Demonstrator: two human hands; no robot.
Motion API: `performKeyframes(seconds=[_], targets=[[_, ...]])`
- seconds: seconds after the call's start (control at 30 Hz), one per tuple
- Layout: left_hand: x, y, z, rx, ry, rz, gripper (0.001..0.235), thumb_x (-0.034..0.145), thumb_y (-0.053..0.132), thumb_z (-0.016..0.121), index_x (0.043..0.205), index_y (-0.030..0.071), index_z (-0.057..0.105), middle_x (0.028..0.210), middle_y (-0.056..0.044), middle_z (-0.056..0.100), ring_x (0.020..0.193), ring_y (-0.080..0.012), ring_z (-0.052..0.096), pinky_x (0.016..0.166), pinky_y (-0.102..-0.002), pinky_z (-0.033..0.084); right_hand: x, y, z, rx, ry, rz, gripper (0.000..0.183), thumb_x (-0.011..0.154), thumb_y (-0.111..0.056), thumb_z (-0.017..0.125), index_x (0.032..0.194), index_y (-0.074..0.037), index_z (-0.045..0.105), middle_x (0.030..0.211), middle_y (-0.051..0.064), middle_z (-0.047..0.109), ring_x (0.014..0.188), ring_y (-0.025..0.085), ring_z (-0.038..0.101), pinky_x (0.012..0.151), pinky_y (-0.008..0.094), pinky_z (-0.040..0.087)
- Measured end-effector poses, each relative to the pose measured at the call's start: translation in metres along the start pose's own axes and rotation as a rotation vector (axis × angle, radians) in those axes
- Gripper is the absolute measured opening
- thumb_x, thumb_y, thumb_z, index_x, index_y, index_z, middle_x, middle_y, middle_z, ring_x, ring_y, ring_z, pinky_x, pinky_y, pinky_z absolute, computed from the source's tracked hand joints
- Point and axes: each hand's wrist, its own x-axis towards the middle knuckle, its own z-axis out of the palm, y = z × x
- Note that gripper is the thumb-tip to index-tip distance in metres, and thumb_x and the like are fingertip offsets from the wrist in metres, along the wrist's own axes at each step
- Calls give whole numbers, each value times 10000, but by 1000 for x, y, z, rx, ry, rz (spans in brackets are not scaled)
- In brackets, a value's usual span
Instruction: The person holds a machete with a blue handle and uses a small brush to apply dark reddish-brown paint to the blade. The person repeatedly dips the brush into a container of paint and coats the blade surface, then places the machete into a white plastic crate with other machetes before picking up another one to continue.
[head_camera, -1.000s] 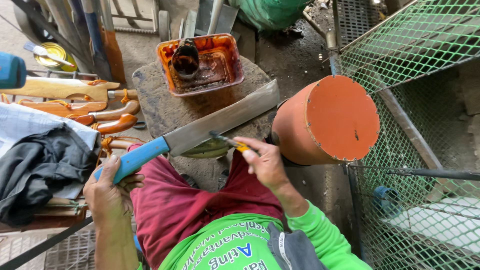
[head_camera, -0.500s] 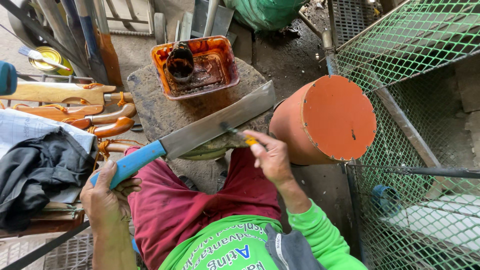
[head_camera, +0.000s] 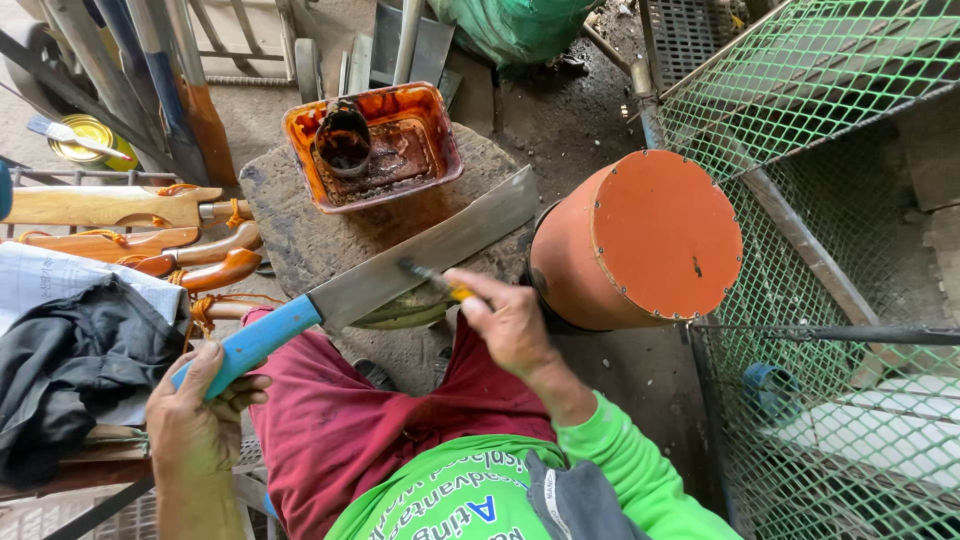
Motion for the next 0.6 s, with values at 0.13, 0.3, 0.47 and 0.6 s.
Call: performKeyframes(seconds=[0.13, 0.3, 0.47, 0.6], targets=[[14, 6, -15, 154, -30, -59, 288, 1015, 215, 660, 1135, -40, 600, 916, -189, 698, 648, -259, 698, 538, -301, 548, 23, 12, -56, -150, 117, 362, 399, 981, -81, 597, 1357, -95, 732, 773, 192, 648, 586, 97, 544, 563, 269, 485], [40, 30, -26, 695, -49, -250, 382, 1005, 310, 728, 1216, -8, 744, 875, -219, 725, 519, -226, 398, 419, -346, 256, 24, 7, -68, -200, 185, 234, 397, 958, -53, 577, 1326, -98, 719, 906, 109, 751, 616, 102, 573, 571, 275, 505], [55, 59, -6, 959, -193, -302, 462, 846, 334, 742, 1166, 1, 734, 854, -159, 728, 673, -182, 619, 603, -324, 471, 14, -11, -27, -284, 83, -215, 397, 945, -39, 598, 1338, -63, 654, 1166, 207, 733, 1009, 301, 763, 857, 372, 606], [52, 61, 3, 894, -345, -370, 543, 810, 351, 787, 1200, -23, 730, 825, -158, 761, 631, -197, 656, 568, -336, 529, 28, -4, -47, -456, 124, -5, 421, 893, -52, 642, 1312, -74, 676, 1069, 208, 749, 880, 336, 756, 771, 406, 592]])
